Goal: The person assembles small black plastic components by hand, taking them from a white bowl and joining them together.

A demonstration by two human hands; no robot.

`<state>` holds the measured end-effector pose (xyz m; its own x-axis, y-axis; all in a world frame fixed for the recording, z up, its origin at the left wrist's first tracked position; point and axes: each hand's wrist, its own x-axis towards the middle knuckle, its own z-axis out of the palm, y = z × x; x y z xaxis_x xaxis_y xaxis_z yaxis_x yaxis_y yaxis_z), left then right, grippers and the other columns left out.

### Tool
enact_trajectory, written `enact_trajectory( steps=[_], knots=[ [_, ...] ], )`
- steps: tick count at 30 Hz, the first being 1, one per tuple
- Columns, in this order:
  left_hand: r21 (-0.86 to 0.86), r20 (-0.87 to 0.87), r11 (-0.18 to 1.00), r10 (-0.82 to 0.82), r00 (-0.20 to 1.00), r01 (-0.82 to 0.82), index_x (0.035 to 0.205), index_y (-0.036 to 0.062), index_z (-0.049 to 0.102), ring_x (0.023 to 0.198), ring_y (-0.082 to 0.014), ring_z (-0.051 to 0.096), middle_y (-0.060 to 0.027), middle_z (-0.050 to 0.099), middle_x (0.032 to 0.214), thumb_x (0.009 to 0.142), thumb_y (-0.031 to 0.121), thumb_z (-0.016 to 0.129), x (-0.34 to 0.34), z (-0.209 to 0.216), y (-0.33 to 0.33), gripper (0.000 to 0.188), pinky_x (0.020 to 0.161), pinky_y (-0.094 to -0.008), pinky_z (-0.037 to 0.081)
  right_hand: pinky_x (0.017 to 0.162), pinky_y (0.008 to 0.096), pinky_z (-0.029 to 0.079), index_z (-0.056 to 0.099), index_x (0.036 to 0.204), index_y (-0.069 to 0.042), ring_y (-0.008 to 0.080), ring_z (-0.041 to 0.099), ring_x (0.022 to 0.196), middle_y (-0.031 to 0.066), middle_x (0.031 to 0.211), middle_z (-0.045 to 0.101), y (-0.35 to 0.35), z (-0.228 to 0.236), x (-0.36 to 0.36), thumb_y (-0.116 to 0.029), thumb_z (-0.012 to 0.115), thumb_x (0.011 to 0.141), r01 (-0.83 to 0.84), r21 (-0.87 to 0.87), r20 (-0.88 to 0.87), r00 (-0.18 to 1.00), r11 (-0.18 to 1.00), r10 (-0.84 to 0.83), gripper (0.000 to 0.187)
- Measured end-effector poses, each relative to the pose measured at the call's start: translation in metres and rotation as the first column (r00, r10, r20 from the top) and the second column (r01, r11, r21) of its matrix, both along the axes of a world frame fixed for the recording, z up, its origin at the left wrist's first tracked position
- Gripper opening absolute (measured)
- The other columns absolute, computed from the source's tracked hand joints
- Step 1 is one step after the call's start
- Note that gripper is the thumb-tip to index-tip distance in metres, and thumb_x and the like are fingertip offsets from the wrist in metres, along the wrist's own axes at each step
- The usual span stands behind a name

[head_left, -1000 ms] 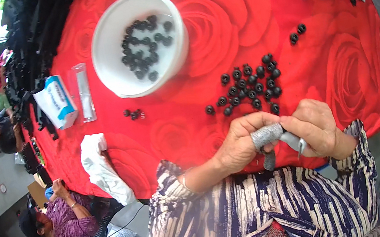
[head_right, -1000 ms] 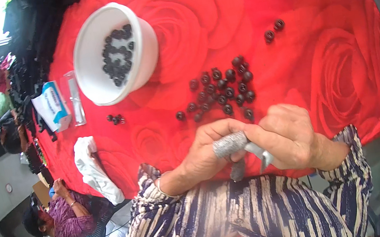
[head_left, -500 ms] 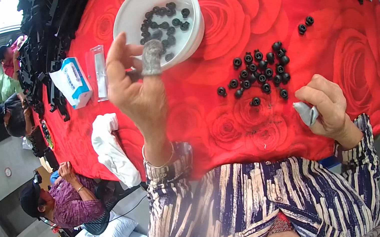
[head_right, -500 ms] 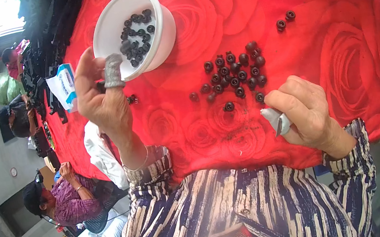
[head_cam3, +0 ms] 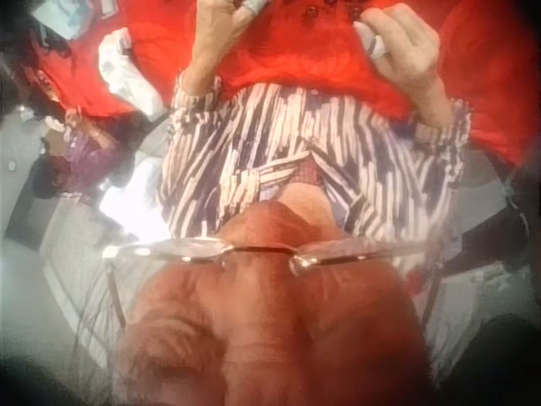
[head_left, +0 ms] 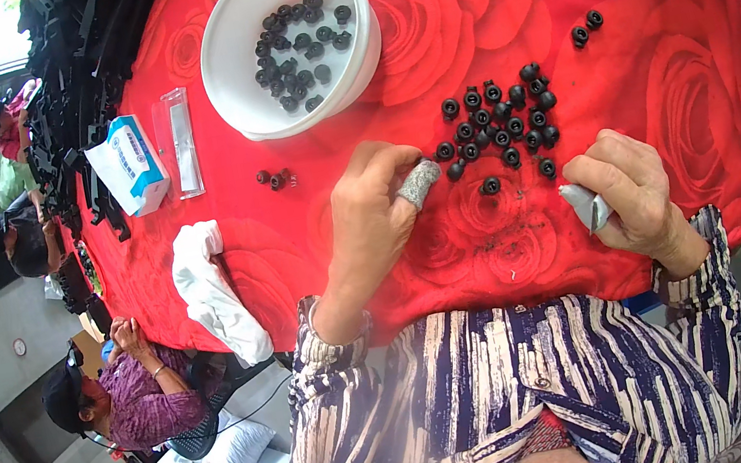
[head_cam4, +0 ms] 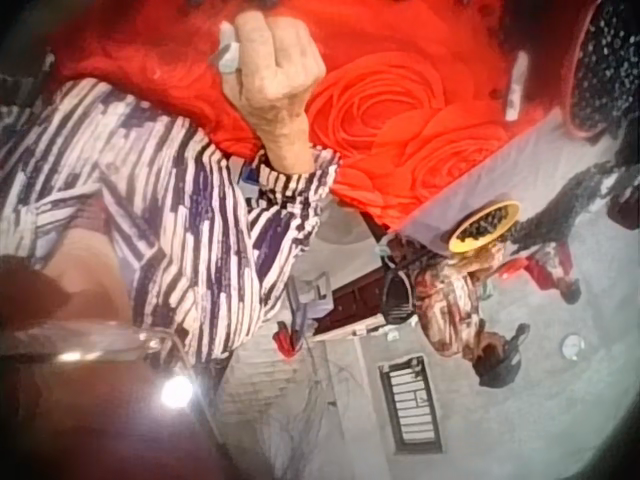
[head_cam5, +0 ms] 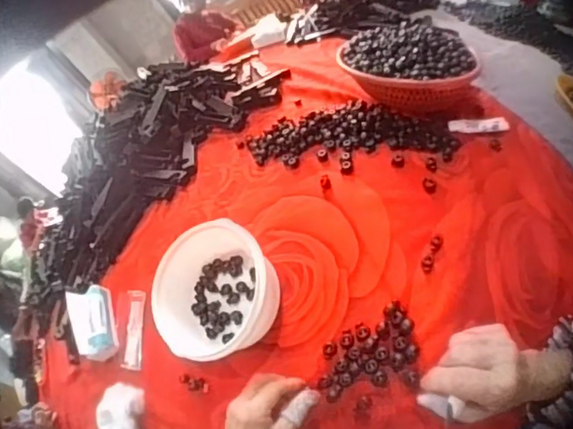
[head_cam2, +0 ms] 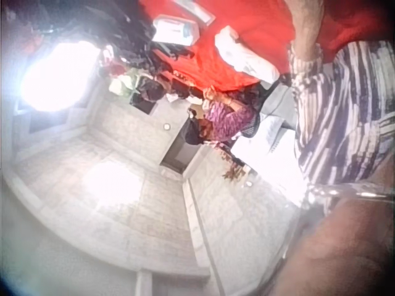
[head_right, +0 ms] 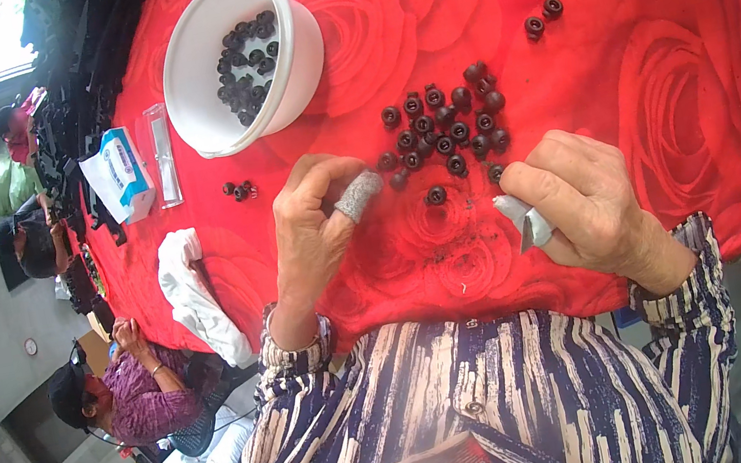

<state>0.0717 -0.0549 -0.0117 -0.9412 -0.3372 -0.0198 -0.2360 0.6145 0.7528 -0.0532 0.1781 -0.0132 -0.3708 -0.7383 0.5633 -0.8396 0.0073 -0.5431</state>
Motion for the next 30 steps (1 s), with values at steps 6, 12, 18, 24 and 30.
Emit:
enact_trajectory(
  steps=[6, 12, 18, 24, 30],
  knots=[
    [-0.109, -0.152, 0.991, -0.099, 0.983, 0.082, 0.101, -0.0024, 0.058, 0.075, -0.0129, 0.061, -0.0085, 0.061, 0.092, 0.082, 0.003, 0.067, 0.007, -0.004, 0.011, 0.021, 0.065, -0.0273, 0.050, 0.044, 0.0332, 0.037, 0.058, 0.088, 0.000, 0.0208, 0.049, 0.052, 0.0064, 0.066, 0.047, 0.001, 0.003, 0.000, -0.010, 0.071, 0.071, -0.015, 0.031, -0.010, 1.000, 0.999, 0.015, 0.024],
    [0.952, 0.042, 0.305, -0.056, 0.998, -0.023, 0.108, -0.0039, 0.058, 0.081, -0.0143, 0.063, -0.0080, 0.064, 0.092, 0.085, -0.003, 0.062, -0.012, 0.025, 0.030, 0.023, 0.071, -0.0249, 0.052, 0.044, 0.0324, 0.039, 0.059, 0.093, 0.001, 0.0207, 0.051, 0.053, 0.0074, 0.068, 0.051, 0.000, 0.002, 0.005, -0.007, 0.073, 0.071, -0.008, -0.052, 0.138, 0.990, 0.999, 0.015, 0.027],
    [0.983, 0.042, 0.181, -0.150, 0.988, -0.015, 0.113, -0.0022, 0.052, 0.089, -0.0139, 0.062, -0.0092, 0.061, 0.099, 0.085, -0.002, 0.064, -0.020, 0.008, 0.051, 0.030, 0.078, -0.0255, 0.052, 0.047, 0.0299, 0.042, 0.060, 0.102, 0.000, 0.0177, 0.054, 0.059, 0.0082, 0.079, 0.055, -0.004, 0.000, 0.004, -0.007, 0.076, 0.068, -0.038, -0.150, 0.366, 0.926, 0.988, 0.092, 0.037],
    [0.999, 0.019, 0.049, -0.226, 0.974, -0.008, 0.114, 0.0006, 0.049, 0.093, -0.0131, 0.061, -0.0081, 0.060, 0.101, 0.081, -0.001, 0.067, -0.021, -0.004, 0.053, 0.037, 0.081, -0.0263, 0.052, 0.047, 0.0294, 0.044, 0.061, 0.100, 0.001, 0.0190, 0.056, 0.059, 0.0084, 0.078, 0.055, 0.001, 0.003, 0.006, -0.003, 0.074, 0.067, -0.165, -0.066, 0.452, 0.874, 0.984, 0.177, 0.035],
    [0.969, 0.105, -0.178, -0.321, 0.941, -0.169, 0.106, -0.0021, 0.060, 0.086, -0.0125, 0.063, -0.0073, 0.065, 0.095, 0.082, 0.002, 0.067, -0.016, -0.009, 0.050, 0.026, 0.075, -0.0242, 0.051, 0.046, 0.0291, 0.042, 0.063, 0.099, 0.000, 0.0180, 0.055, 0.056, 0.0077, 0.074, 0.055, -0.001, -0.001, 0.008, -0.008, 0.078, 0.065, -0.121, -0.112, 0.405, 0.901, 0.986, 0.156, 0.038]
  ],
)
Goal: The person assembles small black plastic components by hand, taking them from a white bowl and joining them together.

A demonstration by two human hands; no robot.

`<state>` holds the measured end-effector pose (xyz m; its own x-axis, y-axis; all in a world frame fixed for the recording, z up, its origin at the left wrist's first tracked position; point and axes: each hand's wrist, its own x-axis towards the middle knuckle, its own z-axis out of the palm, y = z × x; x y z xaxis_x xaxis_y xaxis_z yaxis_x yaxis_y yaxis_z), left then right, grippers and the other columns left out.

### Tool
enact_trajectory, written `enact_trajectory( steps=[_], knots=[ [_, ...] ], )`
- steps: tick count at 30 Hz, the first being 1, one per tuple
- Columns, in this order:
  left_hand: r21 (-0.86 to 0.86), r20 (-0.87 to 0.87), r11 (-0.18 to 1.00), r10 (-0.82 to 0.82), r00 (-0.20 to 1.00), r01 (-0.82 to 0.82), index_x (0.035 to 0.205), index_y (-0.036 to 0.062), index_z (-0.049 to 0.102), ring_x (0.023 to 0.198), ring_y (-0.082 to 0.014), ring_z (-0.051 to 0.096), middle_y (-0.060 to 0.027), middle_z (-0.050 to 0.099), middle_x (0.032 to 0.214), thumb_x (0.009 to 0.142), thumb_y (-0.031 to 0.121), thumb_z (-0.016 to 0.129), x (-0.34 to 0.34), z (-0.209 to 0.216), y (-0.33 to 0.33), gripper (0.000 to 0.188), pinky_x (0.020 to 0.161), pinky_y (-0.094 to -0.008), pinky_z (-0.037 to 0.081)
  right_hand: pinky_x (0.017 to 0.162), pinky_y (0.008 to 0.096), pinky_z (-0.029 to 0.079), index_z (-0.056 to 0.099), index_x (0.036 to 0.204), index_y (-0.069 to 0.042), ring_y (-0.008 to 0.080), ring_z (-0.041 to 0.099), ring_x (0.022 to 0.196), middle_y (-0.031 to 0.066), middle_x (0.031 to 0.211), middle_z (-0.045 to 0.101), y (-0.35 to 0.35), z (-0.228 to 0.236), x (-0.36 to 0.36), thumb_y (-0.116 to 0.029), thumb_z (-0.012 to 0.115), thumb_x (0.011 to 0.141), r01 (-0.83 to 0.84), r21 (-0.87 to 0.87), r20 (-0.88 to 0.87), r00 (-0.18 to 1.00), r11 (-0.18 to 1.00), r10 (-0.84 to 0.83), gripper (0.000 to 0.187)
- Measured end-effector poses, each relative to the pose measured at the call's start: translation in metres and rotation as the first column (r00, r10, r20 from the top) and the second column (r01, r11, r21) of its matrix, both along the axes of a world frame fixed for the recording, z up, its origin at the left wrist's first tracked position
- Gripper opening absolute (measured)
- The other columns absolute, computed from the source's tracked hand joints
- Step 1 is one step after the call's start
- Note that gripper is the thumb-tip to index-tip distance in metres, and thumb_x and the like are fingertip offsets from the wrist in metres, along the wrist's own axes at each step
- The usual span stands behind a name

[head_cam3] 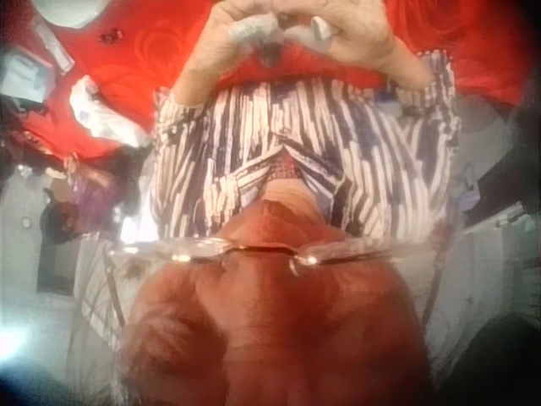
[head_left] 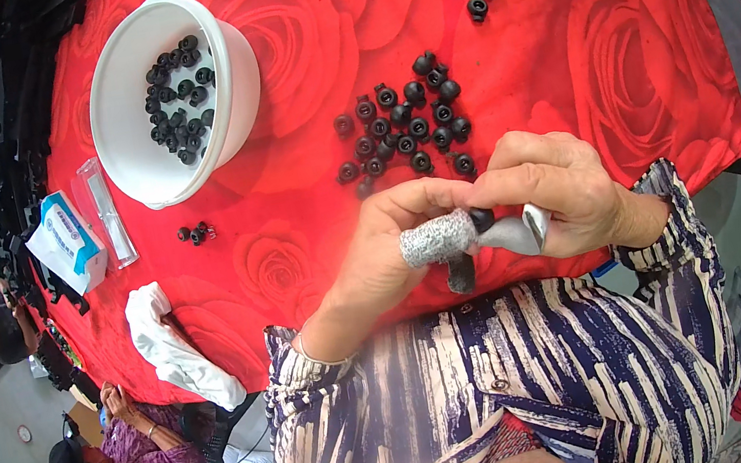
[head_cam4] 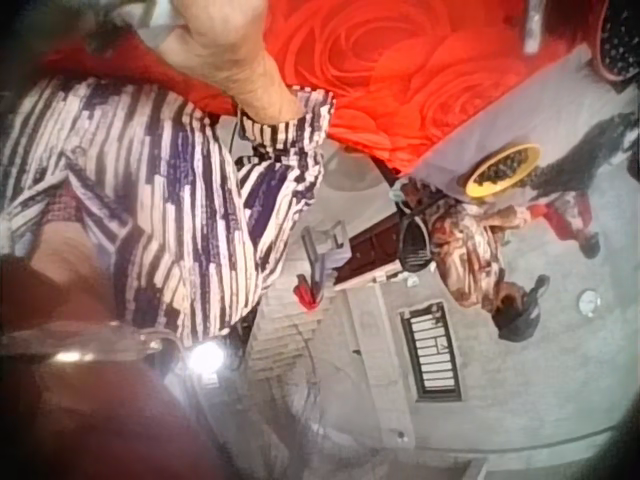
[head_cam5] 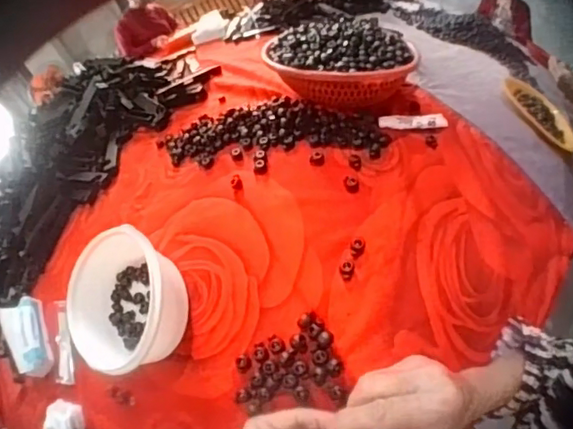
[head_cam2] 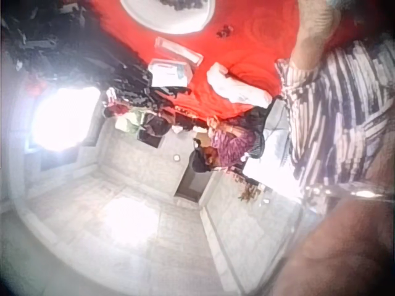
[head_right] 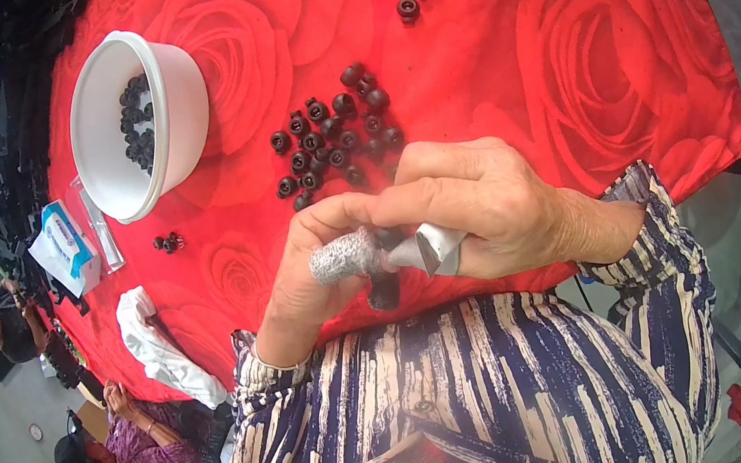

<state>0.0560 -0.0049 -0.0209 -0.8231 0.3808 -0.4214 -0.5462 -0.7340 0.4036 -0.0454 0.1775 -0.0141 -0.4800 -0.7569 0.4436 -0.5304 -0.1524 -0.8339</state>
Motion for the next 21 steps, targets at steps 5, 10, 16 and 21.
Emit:
enact_trajectory(
  steps=[5, 10, 16, 21],
  knots=[
    [-0.124, 0.044, 0.992, 0.040, 0.998, -0.035, 0.104, -0.0026, 0.063, 0.082, -0.0116, 0.063, -0.0068, 0.066, 0.090, 0.083, 0.004, 0.067, 0.0026, 0.0008, 0.0063, 0.023, 0.071, -0.0236, 0.052, 0.044, 0.0287, 0.040, 0.065, 0.097, 0.000, 0.0167, 0.053, 0.052, 0.0067, 0.073, 0.055, -0.0020, 0.0036, 0.0014, -0.009, 0.081, 0.062, 0.041, -0.008, -0.076, 0.996, 0.999, -0.042, 0.039],
    [-0.193, 0.049, 0.981, -0.026, 0.998, 0.035, 0.104, -0.0015, 0.064, 0.079, -0.0098, 0.062, -0.0055, 0.066, 0.088, 0.084, 0.006, 0.066, 0.0035, 0.0042, 0.0056, 0.021, 0.066, -0.0218, 0.050, 0.045, 0.0288, 0.043, 0.064, 0.105, 0.003, 0.0166, 0.054, 0.057, 0.0056, 0.071, 0.054, -0.0014, 0.0043, 0.0035, -0.006, 0.075, 0.061, 0.051, -0.037, -0.154, 0.987, 0.998, -0.056, 0.046],
    [-0.165, 0.012, 0.986, 0.005, 1.000, -0.003, 0.104, -0.0017, 0.065, 0.077, -0.0110, 0.060, -0.0073, 0.065, 0.092, 0.085, 0.005, 0.064, 0.0045, 0.0012, 0.0055, 0.020, 0.066, -0.0228, 0.049, 0.042, 0.0276, 0.036, 0.065, 0.102, 0.005, 0.0143, 0.047, 0.052, 0.0043, 0.071, 0.051, -0.0014, -0.0003, 0.0014, -0.005, 0.070, 0.052, 0.062, -0.083, -0.265, 0.961, 0.995, -0.081, 0.051],
    [-0.222, -0.037, 0.973, 0.060, 0.998, -0.066, 0.102, -0.0041, 0.064, 0.079, -0.0137, 0.060, -0.0102, 0.063, 0.095, 0.085, 0.003, 0.062, 0.0045, 0.0042, 0.0115, 0.018, 0.069, -0.0244, 0.050, 0.040, 0.0269, 0.030, 0.065, 0.097, 0.006, 0.0129, 0.043, 0.050, 0.0035, 0.069, 0.050, 0.0023, -0.0049, -0.0006, -0.008, 0.064, 0.049, 0.075, -0.110, -0.397, 0.911, 0.991, -0.113, 0.051]
  ],
)
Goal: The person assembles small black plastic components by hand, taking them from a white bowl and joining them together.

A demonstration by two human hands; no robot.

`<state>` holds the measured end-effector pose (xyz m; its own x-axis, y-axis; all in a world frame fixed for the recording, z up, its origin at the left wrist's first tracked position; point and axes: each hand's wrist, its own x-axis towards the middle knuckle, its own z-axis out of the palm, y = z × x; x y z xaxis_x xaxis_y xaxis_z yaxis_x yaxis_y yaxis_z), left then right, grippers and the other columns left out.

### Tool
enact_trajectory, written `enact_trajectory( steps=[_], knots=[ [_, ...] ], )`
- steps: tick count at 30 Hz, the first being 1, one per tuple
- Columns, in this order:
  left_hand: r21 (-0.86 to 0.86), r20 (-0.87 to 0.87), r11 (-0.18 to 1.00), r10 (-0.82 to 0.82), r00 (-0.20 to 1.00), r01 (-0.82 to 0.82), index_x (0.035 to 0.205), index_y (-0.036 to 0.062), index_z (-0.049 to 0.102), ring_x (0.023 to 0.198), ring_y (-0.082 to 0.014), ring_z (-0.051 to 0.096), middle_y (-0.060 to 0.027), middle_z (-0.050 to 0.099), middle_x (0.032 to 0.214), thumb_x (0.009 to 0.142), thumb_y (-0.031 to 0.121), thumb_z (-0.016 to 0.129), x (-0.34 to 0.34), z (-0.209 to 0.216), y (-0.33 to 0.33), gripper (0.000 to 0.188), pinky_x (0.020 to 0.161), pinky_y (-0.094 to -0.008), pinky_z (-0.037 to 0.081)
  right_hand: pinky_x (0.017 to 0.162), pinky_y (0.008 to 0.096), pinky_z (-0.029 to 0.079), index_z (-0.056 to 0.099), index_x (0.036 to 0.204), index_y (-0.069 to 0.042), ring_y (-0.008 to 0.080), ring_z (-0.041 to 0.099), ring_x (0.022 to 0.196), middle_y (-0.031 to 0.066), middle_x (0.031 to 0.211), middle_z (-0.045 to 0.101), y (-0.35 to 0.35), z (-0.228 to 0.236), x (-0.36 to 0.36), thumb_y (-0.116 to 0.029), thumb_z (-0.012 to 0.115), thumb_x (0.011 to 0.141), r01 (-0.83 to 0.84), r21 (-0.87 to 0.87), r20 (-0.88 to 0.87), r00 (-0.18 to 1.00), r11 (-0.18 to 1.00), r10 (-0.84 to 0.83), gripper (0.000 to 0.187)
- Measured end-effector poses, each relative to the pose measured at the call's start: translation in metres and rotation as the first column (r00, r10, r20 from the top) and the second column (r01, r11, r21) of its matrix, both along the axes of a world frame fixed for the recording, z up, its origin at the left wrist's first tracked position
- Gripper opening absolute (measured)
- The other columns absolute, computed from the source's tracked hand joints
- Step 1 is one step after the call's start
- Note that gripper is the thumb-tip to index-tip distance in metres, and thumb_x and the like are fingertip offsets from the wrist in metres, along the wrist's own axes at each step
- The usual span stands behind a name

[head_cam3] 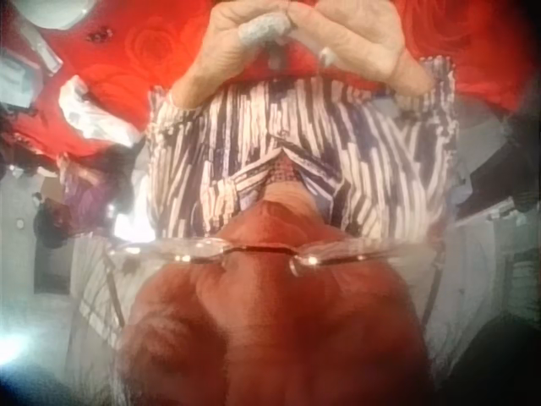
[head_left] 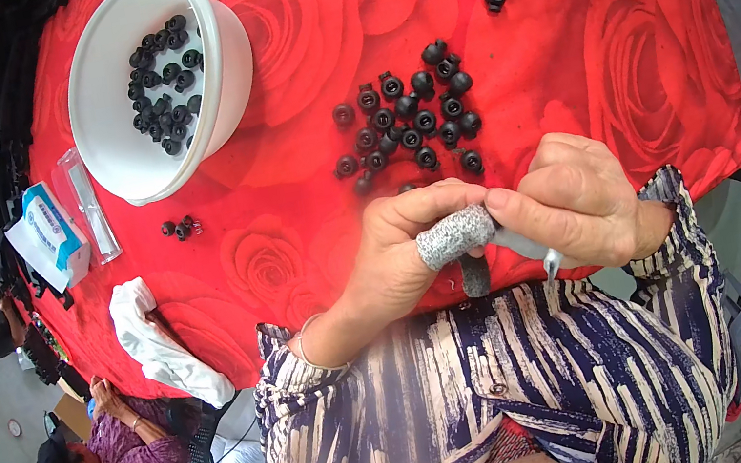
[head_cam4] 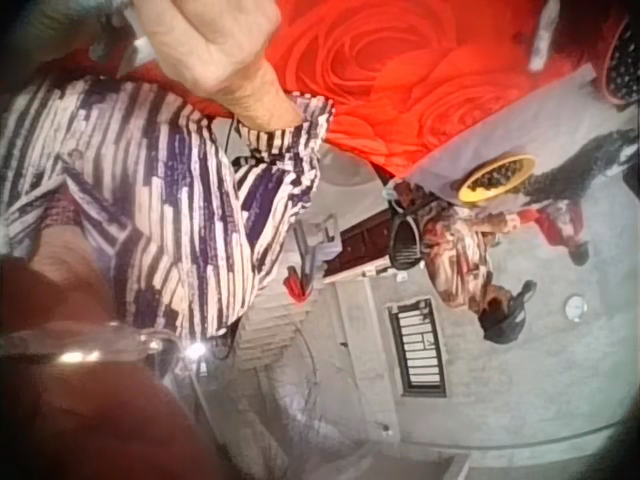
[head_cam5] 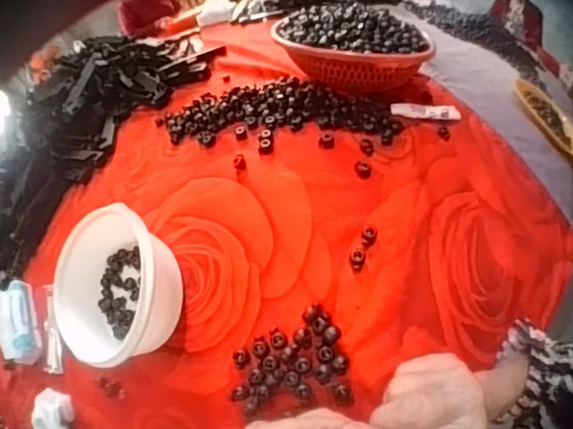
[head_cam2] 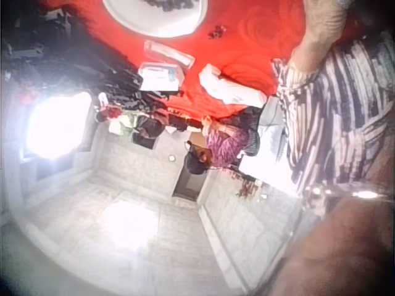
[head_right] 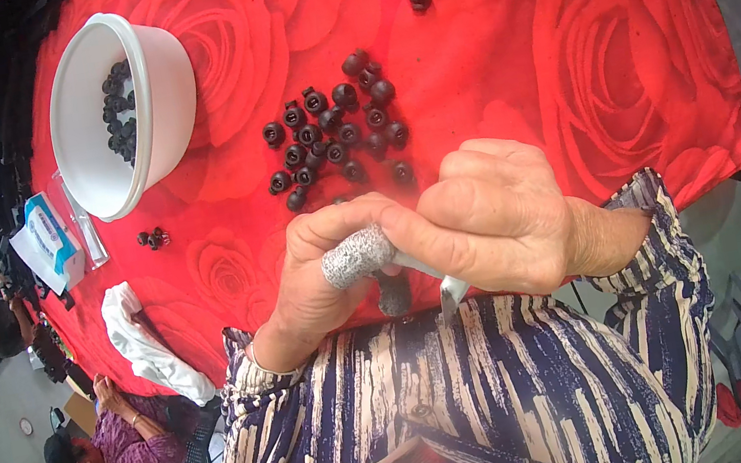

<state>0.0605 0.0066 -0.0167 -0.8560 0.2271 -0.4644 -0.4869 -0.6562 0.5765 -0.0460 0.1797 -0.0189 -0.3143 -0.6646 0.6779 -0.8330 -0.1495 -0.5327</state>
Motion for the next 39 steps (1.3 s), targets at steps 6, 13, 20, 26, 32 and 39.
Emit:
enact_trajectory(
  steps=[6, 13, 20, 26, 32, 39],
  knots=[
    [-0.033, -0.117, 0.998, 0.052, 0.992, -0.056, 0.105, -0.0021, 0.064, 0.081, -0.0095, 0.060, -0.0052, 0.062, 0.095, 0.087, 0.006, 0.063, 0.002, -0.003, 0.002, 0.020, 0.069, -0.0225, 0.050, 0.040, 0.0262, 0.028, 0.064, 0.087, 0.005, 0.0124, 0.043, 0.048, 0.0034, 0.067, 0.050, 0.000, 0.001, 0.001, -0.009, 0.062, 0.048, 0.008, -0.023, -0.071, 0.997, 1.000, -0.010, 0.041],
    [-0.222, -0.255, 0.972, 0.020, 0.967, -0.078, 0.104, -0.0050, 0.063, 0.082, -0.0112, 0.059, -0.0082, 0.059, 0.098, 0.086, 0.003, 0.063, -0.001, 0.001, -0.006, 0.019, 0.067, -0.0222, 0.050, 0.048, 0.0298, 0.040, 0.055, 0.099, 0.003, 0.0203, 0.051, 0.055, 0.0092, 0.074, 0.053, 0.003, 0.017, -0.008, -0.009, 0.066, 0.073, -0.093, 0.243, 0.465, 0.885, 0.966, -0.032, 0.031],
    [-0.378, -0.340, 0.921, -0.044, 0.939, -0.093, 0.101, -0.0050, 0.063, 0.088, -0.0156, 0.057, -0.0117, 0.061, 0.099, 0.084, 0.000, 0.063, -0.002, -0.001, -0.008, 0.017, 0.075, -0.0262, 0.047, 0.057, 0.0272, 0.037, 0.054, 0.106, 0.004, 0.0144, 0.049, 0.065, 0.0090, 0.082, 0.051, 0.010, 0.019, -0.016, -0.010, 0.055, 0.082, -0.243, 0.284, 0.629, 0.777, 0.928, 0.011, 0.028],
    [-0.304, -0.379, 0.948, -0.032, 0.925, -0.092, 0.107, -0.0071, 0.061, 0.082, -0.0119, 0.059, -0.0104, 0.057, 0.100, 0.086, 0.001, 0.062, -0.002, -0.009, -0.007, 0.022, 0.067, -0.0227, 0.050, 0.057, 0.0300, 0.040, 0.055, 0.105, 0.004, 0.0186, 0.051, 0.064, 0.0096, 0.078, 0.051, 0.005, 0.014, -0.012, -0.003, 0.056, 0.079, -0.184, 0.319, 0.544, 0.839, 0.930, -0.020, 0.026],
    [-0.275, -0.363, 0.957, -0.009, 0.932, -0.098, 0.107, -0.0074, 0.060, 0.083, -0.0119, 0.059, -0.0098, 0.057, 0.100, 0.086, 0.000, 0.062, -0.001, -0.010, -0.004, 0.023, 0.067, -0.0231, 0.050, 0.056, 0.0318, 0.041, 0.056, 0.104, 0.003, 0.0211, 0.053, 0.064, 0.0099, 0.076, 0.051, 0.003, 0.012, -0.011, -0.002, 0.059, 0.078, -0.158, 0.327, 0.488, 0.873, 0.932, -0.023, 0.027],
    [-0.172, -0.288, 0.982, 0.031, 0.957, -0.083, 0.107, -0.0075, 0.060, 0.083, -0.0115, 0.059, -0.0091, 0.057, 0.100, 0.086, -0.001, 0.061, -0.001, -0.008, -0.003, 0.022, 0.066, -0.0231, 0.050, 0.057, 0.0332, 0.042, 0.056, 0.103, 0.003, 0.0236, 0.054, 0.065, 0.0107, 0.082, 0.056, 0.004, 0.008, -0.011, -0.003, 0.061, 0.077, -0.182, 0.330, 0.497, 0.867, 0.926, -0.006, 0.027]
  ],
)
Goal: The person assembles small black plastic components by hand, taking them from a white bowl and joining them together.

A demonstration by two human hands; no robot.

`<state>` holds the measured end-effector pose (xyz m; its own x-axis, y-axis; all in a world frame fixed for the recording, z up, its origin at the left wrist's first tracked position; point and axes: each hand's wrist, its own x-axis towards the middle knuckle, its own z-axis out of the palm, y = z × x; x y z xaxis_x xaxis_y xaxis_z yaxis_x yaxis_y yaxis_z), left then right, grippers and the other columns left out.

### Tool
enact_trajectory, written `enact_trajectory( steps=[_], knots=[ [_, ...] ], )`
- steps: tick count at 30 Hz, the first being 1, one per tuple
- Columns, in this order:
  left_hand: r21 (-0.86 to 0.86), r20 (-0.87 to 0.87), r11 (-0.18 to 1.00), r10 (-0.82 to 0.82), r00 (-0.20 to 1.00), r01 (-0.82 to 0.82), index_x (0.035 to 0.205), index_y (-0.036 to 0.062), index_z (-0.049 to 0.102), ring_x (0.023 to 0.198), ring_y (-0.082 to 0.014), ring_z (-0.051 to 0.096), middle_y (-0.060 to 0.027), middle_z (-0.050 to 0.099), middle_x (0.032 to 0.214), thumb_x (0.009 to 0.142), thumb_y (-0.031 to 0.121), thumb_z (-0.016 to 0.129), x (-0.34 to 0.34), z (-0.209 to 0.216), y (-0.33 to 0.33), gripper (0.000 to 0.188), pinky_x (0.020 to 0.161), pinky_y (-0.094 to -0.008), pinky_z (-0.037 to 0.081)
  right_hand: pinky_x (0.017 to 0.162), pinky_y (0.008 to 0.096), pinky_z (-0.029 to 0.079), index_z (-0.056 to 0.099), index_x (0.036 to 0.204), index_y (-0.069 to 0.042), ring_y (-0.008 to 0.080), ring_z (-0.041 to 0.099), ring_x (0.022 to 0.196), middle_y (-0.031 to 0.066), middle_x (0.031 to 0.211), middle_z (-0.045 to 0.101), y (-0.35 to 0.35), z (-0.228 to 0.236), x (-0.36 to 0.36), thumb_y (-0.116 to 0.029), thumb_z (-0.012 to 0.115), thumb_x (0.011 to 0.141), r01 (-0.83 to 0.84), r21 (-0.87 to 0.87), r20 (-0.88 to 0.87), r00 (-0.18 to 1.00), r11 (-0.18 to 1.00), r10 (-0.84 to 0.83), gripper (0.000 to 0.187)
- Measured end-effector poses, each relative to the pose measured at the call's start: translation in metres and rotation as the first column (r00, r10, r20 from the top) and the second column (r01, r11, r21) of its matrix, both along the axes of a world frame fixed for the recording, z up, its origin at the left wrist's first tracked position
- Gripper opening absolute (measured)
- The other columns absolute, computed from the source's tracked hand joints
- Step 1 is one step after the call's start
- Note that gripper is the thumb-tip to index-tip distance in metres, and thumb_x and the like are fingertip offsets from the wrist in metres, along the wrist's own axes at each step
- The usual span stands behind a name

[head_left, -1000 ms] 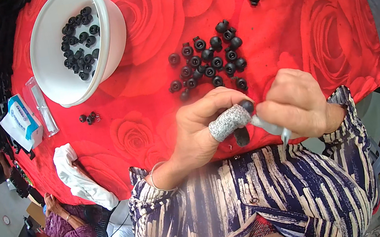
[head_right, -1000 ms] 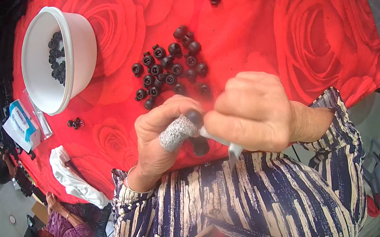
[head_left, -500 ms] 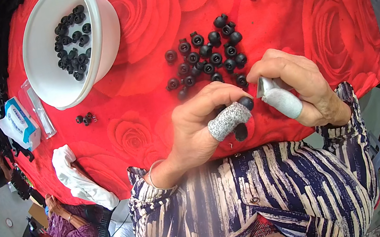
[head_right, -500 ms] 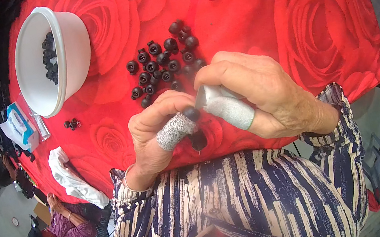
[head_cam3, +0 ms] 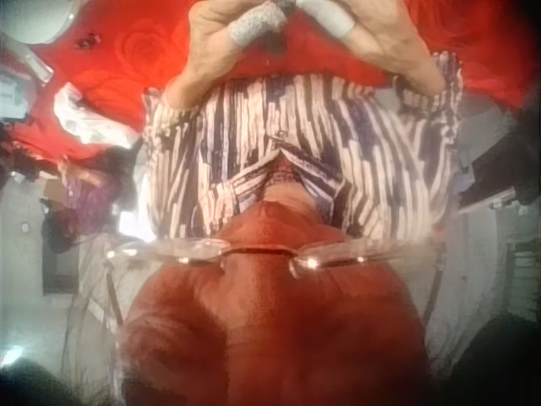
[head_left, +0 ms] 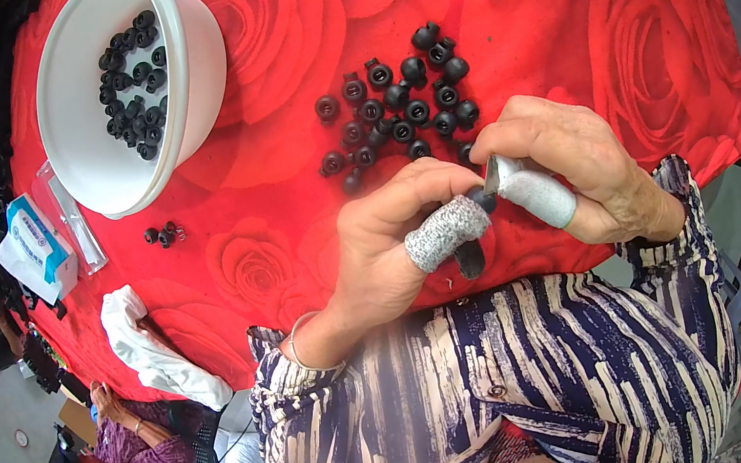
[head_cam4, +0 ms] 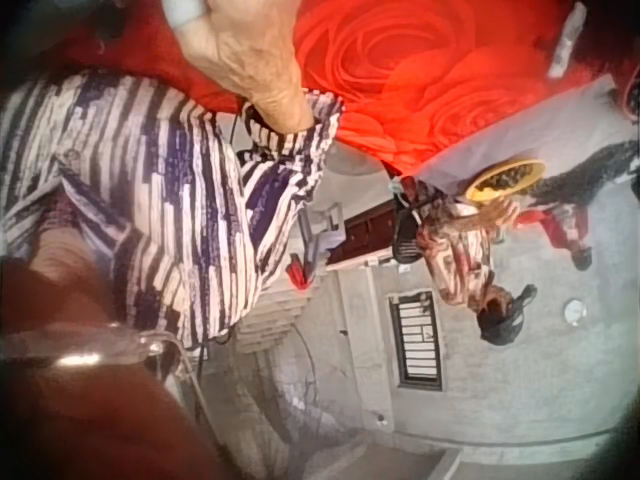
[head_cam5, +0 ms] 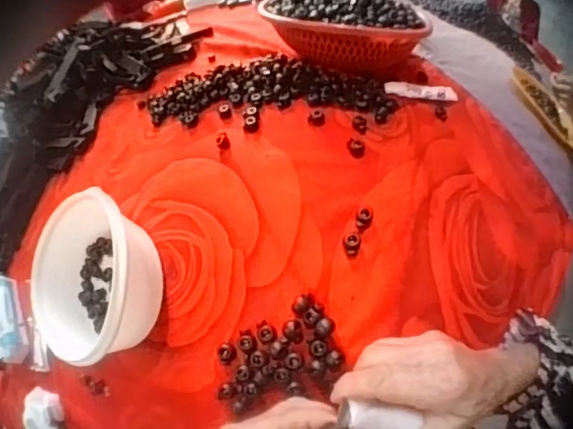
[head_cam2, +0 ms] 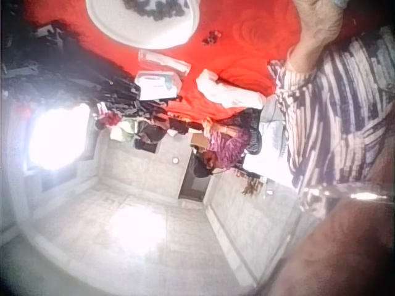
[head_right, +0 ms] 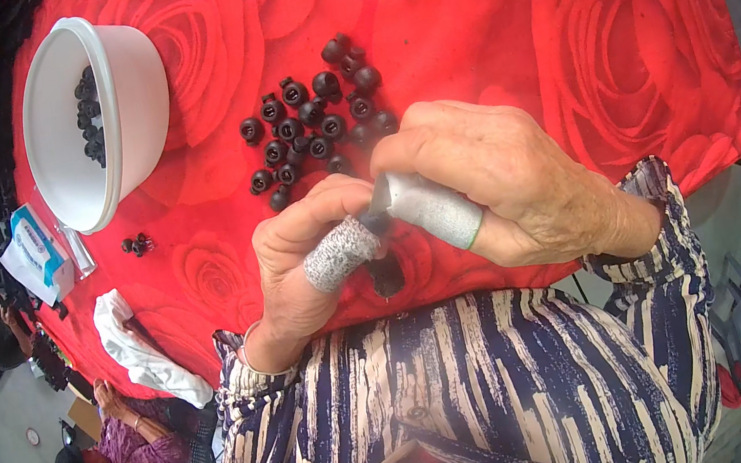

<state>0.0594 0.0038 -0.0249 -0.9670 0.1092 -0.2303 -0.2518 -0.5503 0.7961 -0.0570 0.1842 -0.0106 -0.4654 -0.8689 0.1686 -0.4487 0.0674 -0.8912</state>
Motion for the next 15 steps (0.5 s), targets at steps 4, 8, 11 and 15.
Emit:
enact_trajectory(
  steps=[4, 8, 11, 15],
  knots=[
    [0.006, 0.024, 1.000, -0.020, 1.000, 0.019, 0.107, -0.0067, 0.061, 0.083, -0.0111, 0.058, -0.0084, 0.057, 0.099, 0.087, 0.001, 0.061, 0.0000, -0.0009, -0.0006, 0.021, 0.067, -0.0230, 0.050, 0.057, 0.0336, 0.042, 0.056, 0.102, 0.002, 0.0239, 0.054, 0.066, 0.0106, 0.084, 0.058, -0.0002, 0.0010, -0.0012, -0.004, 0.061, 0.077, -0.010, 0.011, 0.008, 1.000, 1.000, 0.010, 0.026],
    [0.009, 0.040, 1.000, -0.029, 0.999, 0.028, 0.107, -0.0060, 0.061, 0.083, -0.0108, 0.058, -0.0081, 0.057, 0.099, 0.087, 0.002, 0.061, -0.0004, 0.0004, -0.0011, 0.021, 0.068, -0.0229, 0.049, 0.056, 0.0336, 0.042, 0.056, 0.102, 0.002, 0.0236, 0.053, 0.065, 0.0106, 0.082, 0.056, -0.0009, 0.0009, -0.0014, -0.006, 0.061, 0.078, -0.009, 0.010, 0.002, 1.000, 1.000, 0.009, 0.025],
    [0.005, 0.021, 1.000, -0.028, 0.999, 0.028, 0.107, -0.0060, 0.061, 0.083, -0.0110, 0.058, -0.0083, 0.057, 0.100, 0.088, 0.003, 0.061, -0.0005, -0.0014, -0.0006, 0.021, 0.067, -0.0230, 0.049, 0.056, 0.0336, 0.041, 0.056, 0.101, 0.002, 0.0235, 0.053, 0.065, 0.0106, 0.081, 0.056, -0.0010, 0.0016, -0.0013, -0.006, 0.060, 0.079, -0.007, 0.014, 0.012, 1.000, 1.000, 0.007, 0.024],
    [0.014, 0.025, 1.000, -0.029, 0.999, 0.028, 0.108, -0.0061, 0.060, 0.082, -0.0112, 0.058, -0.0084, 0.056, 0.100, 0.088, 0.004, 0.061, -0.0001, -0.0018, -0.0003, 0.022, 0.065, -0.0232, 0.050, 0.056, 0.0342, 0.041, 0.055, 0.099, 0.001, 0.0238, 0.052, 0.065, 0.0109, 0.082, 0.056, -0.0008, 0.0022, -0.0019, -0.007, 0.059, 0.080, -0.025, 0.025, 0.034, 0.999, 0.999, 0.025, 0.021]
  ],
)
